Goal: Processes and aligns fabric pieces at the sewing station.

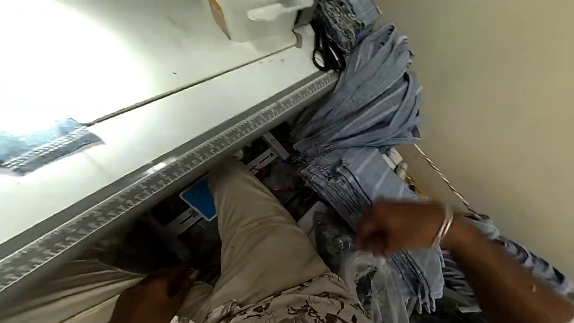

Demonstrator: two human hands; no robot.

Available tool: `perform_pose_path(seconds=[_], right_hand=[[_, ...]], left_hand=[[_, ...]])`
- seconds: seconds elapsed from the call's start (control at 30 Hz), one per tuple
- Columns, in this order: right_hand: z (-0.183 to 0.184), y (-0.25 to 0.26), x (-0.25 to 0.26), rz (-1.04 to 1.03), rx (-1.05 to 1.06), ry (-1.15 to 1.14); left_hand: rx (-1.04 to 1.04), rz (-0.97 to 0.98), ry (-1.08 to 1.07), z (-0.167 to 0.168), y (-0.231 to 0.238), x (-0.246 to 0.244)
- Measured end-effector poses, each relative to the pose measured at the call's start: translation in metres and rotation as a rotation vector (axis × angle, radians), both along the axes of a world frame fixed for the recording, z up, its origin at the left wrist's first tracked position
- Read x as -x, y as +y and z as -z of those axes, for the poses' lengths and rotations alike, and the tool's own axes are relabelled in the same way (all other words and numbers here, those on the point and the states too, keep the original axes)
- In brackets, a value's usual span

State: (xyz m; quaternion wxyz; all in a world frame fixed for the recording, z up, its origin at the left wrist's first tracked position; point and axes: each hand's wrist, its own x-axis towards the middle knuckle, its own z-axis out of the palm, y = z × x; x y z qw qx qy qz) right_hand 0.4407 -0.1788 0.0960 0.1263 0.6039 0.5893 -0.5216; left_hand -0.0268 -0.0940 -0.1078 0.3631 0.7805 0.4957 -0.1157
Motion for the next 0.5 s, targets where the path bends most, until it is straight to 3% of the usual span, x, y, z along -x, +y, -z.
perform_pose_path(seconds=[0.1, 0.2, 0.3, 0.5], right_hand=[[0.066, -0.122, 0.023, 0.033, 0.396, -0.095], [0.119, -0.196, 0.054, 0.207, 0.384, -0.258], [0.14, -0.208, 0.076, 0.301, 0.335, -0.444], [0.148, -0.194, 0.074, 0.215, 0.331, -0.483]], left_hand=[[0.084, 0.067, 0.02, -0.009, 0.006, -0.007], [0.157, 0.091, 0.042, -0.013, 0.01, -0.012], [0.165, 0.082, 0.022, -0.01, 0.011, -0.009], [0.12, 0.024, -0.025, -0.008, 0.005, 0.002]])
